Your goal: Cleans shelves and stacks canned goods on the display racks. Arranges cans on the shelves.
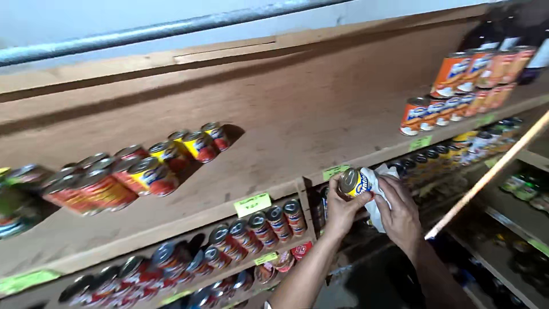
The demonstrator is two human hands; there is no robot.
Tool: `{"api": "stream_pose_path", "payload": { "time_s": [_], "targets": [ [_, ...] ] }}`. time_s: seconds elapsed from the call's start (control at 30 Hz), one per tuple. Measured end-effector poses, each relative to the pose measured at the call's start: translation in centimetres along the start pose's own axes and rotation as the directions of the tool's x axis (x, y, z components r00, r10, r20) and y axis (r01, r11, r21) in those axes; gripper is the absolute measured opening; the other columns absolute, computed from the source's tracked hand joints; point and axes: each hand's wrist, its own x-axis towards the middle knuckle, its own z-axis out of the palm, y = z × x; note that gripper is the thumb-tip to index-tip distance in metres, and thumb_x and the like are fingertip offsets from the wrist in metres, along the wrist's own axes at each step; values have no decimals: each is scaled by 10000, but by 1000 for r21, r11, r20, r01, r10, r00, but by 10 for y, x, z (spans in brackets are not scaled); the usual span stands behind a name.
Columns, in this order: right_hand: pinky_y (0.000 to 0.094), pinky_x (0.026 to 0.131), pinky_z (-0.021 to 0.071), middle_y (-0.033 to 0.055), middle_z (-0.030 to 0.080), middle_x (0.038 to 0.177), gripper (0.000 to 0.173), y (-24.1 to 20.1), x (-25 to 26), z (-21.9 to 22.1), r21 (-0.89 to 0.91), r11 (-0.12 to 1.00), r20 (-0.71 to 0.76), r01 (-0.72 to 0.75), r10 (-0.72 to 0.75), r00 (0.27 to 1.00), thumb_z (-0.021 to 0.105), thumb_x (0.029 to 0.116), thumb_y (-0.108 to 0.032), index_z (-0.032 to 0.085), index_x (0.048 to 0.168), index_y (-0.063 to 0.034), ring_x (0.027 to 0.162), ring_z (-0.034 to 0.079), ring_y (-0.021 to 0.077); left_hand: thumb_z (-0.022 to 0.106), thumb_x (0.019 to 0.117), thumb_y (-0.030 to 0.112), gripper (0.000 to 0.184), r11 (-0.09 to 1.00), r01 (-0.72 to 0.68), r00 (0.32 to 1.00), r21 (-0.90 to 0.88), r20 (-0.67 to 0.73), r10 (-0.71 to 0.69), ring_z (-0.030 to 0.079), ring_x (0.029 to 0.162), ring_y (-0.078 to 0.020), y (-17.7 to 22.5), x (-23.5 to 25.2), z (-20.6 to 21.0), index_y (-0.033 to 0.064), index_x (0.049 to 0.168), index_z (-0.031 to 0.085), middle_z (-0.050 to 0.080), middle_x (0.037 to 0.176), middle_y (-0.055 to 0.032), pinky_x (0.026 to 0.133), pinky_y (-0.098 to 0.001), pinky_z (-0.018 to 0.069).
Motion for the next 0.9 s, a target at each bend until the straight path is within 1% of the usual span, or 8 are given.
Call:
{"api": "stream_pose_path", "payload": {
  "time_s": [0.13, 0.2, 0.27, 0.37, 0.47, 0.67, 0.8, 0.9],
  "targets": [
    [386, 1017, 517, 215, 703, 1204, 414, 29, 3, -52, 147, 943, 240, -299, 259, 935, 513, 1025, -233, 669, 1245, 80, 1137, 676, 222, 834, 699, -59, 717, 998, 16, 953, 63, 300, -34, 684, 1071, -107, -15, -4, 13, -117, 1319, 479, 674, 1216, -120, 955, -287, 578],
    [316, 981, 525, 185, 696, 1184, 371, 33, 7, -72, 144, 904, 175, -403, 378, 909, 553, 1003, -201, 659, 1237, 68, 1088, 664, 139, 842, 690, -86, 726, 996, 13, 938, 84, 343, -41, 677, 1093, -113, -22, -9, 23, -135, 1328, 500, 658, 1249, -140, 969, -281, 576],
    [317, 967, 530, 175, 697, 1174, 327, 28, 9, -80, 53, 943, 85, -327, 322, 943, 586, 980, -188, 696, 1180, 47, 1094, 662, 159, 857, 699, -54, 716, 983, -40, 933, 181, 360, -28, 681, 1096, -118, -29, -9, 31, -132, 1329, 526, 673, 1239, -159, 976, -275, 567],
    [496, 1014, 523, 197, 689, 1232, 309, 17, -3, -66, -129, 986, 225, -102, 130, 966, 551, 998, -188, 746, 1162, -12, 1180, 643, 358, 873, 723, 56, 592, 923, -89, 934, 374, 354, -53, 694, 1032, -92, -38, -8, 38, -73, 1239, 612, 721, 1117, -111, 956, -273, 567],
    [509, 973, 544, 168, 713, 1152, 257, 14, -12, -62, -203, 976, 318, 79, -10, 948, 555, 971, -118, 755, 1107, -28, 1131, 667, 367, 857, 723, 56, 551, 899, -91, 943, 429, 327, -60, 702, 1017, -88, -48, -6, 36, -55, 1217, 638, 731, 1099, -100, 947, -276, 572],
    [624, 928, 531, 252, 683, 1159, 186, 41, -4, -117, -262, 965, 546, -19, 165, 821, 622, 938, -7, 743, 1078, 14, 1128, 637, 475, 899, 714, 59, 711, 911, -74, 929, 406, 359, -85, 678, 1143, -153, -55, -15, 24, -65, 1339, 583, 686, 1255, -157, 1024, -308, 548],
    [463, 927, 562, 191, 720, 1131, 237, 35, -3, -113, -191, 975, 285, -113, 165, 944, 619, 959, -160, 750, 1084, -7, 1069, 692, 336, 895, 733, 102, 688, 867, -100, 925, 489, 367, -100, 664, 1176, -160, -55, -17, 25, -43, 1338, 603, 686, 1271, -150, 1060, -332, 520],
    [448, 993, 546, 162, 722, 1152, 230, 31, -9, -90, -57, 995, 427, 82, -50, 903, 584, 979, -150, 758, 1048, -16, 1135, 678, 321, 873, 711, 77, 557, 849, -75, 929, 523, 347, -132, 690, 1080, -137, -52, -21, 30, -44, 1211, 660, 724, 1139, -128, 999, -324, 545]
  ]
}}
